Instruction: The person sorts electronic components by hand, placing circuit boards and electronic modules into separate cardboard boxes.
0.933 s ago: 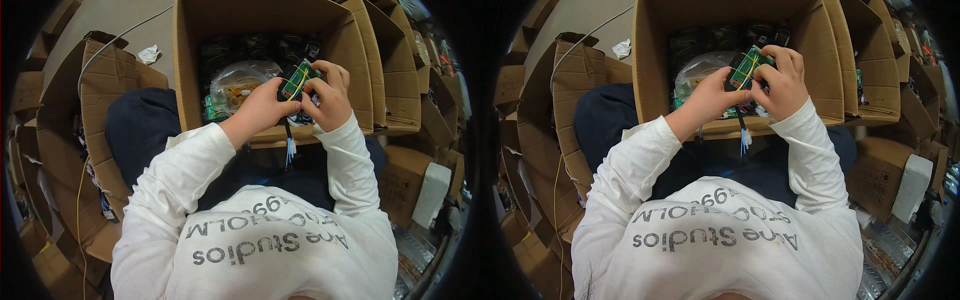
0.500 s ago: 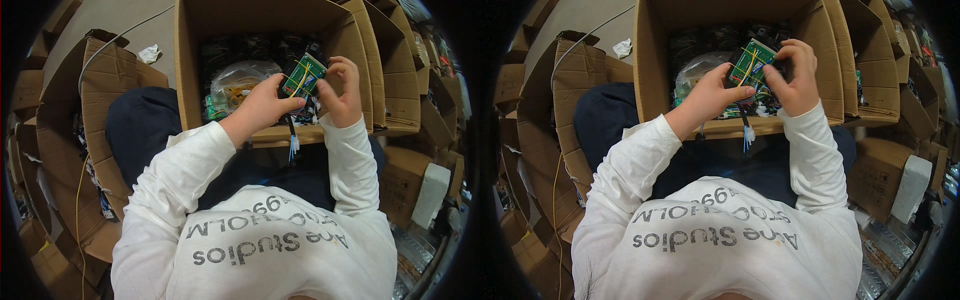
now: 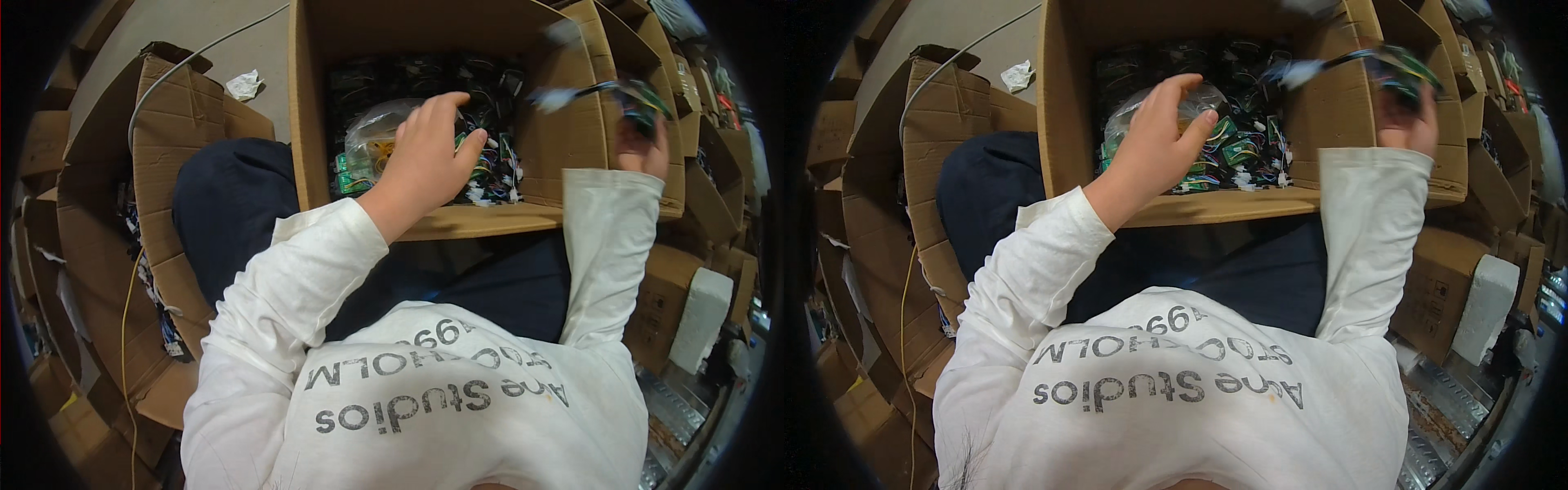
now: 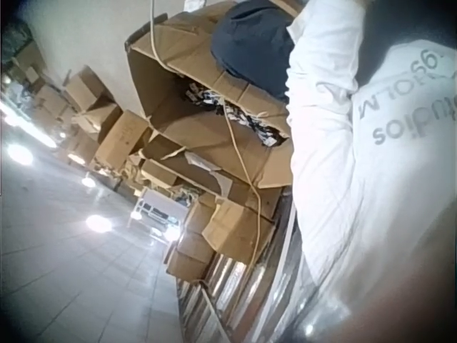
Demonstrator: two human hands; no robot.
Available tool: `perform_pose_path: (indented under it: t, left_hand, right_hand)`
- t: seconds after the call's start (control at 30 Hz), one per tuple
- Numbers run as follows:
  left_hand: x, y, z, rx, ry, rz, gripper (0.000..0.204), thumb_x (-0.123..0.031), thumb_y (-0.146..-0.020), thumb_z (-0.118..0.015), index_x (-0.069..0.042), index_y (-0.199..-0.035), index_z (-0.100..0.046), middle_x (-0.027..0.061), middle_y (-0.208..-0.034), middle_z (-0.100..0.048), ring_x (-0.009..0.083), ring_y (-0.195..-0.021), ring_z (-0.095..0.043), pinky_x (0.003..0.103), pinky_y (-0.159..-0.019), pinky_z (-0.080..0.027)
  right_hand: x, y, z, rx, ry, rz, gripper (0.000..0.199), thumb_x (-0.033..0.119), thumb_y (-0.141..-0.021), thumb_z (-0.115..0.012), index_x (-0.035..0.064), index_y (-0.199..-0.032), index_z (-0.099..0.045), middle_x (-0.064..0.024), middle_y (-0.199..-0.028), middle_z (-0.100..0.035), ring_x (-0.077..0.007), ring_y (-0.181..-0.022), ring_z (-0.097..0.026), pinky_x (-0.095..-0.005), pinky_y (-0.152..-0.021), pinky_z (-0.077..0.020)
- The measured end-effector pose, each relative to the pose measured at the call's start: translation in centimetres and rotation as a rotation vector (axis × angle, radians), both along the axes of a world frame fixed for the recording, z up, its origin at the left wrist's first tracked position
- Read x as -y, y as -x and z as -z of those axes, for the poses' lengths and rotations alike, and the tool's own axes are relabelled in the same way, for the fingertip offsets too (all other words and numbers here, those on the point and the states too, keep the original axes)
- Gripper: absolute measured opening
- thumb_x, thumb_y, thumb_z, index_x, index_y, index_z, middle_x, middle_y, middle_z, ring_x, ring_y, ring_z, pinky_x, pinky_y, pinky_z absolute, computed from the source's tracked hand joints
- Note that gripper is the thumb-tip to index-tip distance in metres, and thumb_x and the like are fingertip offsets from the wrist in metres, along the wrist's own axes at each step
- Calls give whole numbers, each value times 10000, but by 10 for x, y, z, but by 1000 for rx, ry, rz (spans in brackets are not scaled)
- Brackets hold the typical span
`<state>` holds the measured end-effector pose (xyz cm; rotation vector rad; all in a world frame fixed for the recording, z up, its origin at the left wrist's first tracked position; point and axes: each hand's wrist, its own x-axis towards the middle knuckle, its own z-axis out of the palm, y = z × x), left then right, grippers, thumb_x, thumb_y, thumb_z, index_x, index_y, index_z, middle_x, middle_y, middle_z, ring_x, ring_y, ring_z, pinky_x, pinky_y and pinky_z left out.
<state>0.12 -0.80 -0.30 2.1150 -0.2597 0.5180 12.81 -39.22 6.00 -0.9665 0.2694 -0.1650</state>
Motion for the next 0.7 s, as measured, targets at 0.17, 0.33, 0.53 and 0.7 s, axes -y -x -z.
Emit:
perform_pose_path:
  t: [0.17,0.33,0.53,0.7]
  left_hand:
    - [4,25,-2,-515,-118,460,330,-262,-968,-633,-40,-1206,-581,168,-1093,-672,349,-979,-678,461,-853,-530]
    - [21,82,28,-260,-566,640,272,-278,-935,-638,-54,-1084,-596,132,-975,-678,312,-932,-676,419,-799,-502]
    - [12,75,26,-422,-537,628,278,-233,-890,-657,-61,-1101,-601,126,-971,-684,309,-936,-674,424,-803,-497]
    - [12,80,35,-422,-502,592,234,-191,-856,-656,-61,-1051,-665,133,-984,-703,308,-921,-683,430,-812,-494]
  right_hand:
    - [25,-2,15,129,-123,296,371,302,-1018,-545,-5,-1215,-609,-187,-1244,-671,-321,-1099,-661,-517,-1021,-521]
    - [-107,8,48,-184,392,-346,278,280,-988,-620,49,-1137,-660,-110,-1153,-719,-243,-1037,-667,-406,-925,-530]
    - [-225,45,180,40,1404,-1155,325,293,-945,-667,62,-1169,-710,-143,-1102,-710,-316,-1082,-660,-380,-982,-507]
    - [-302,52,237,263,1665,-1690,313,270,-932,-658,108,-1193,-720,-162,-1339,-614,-353,-1219,-589,-430,-1043,-474]
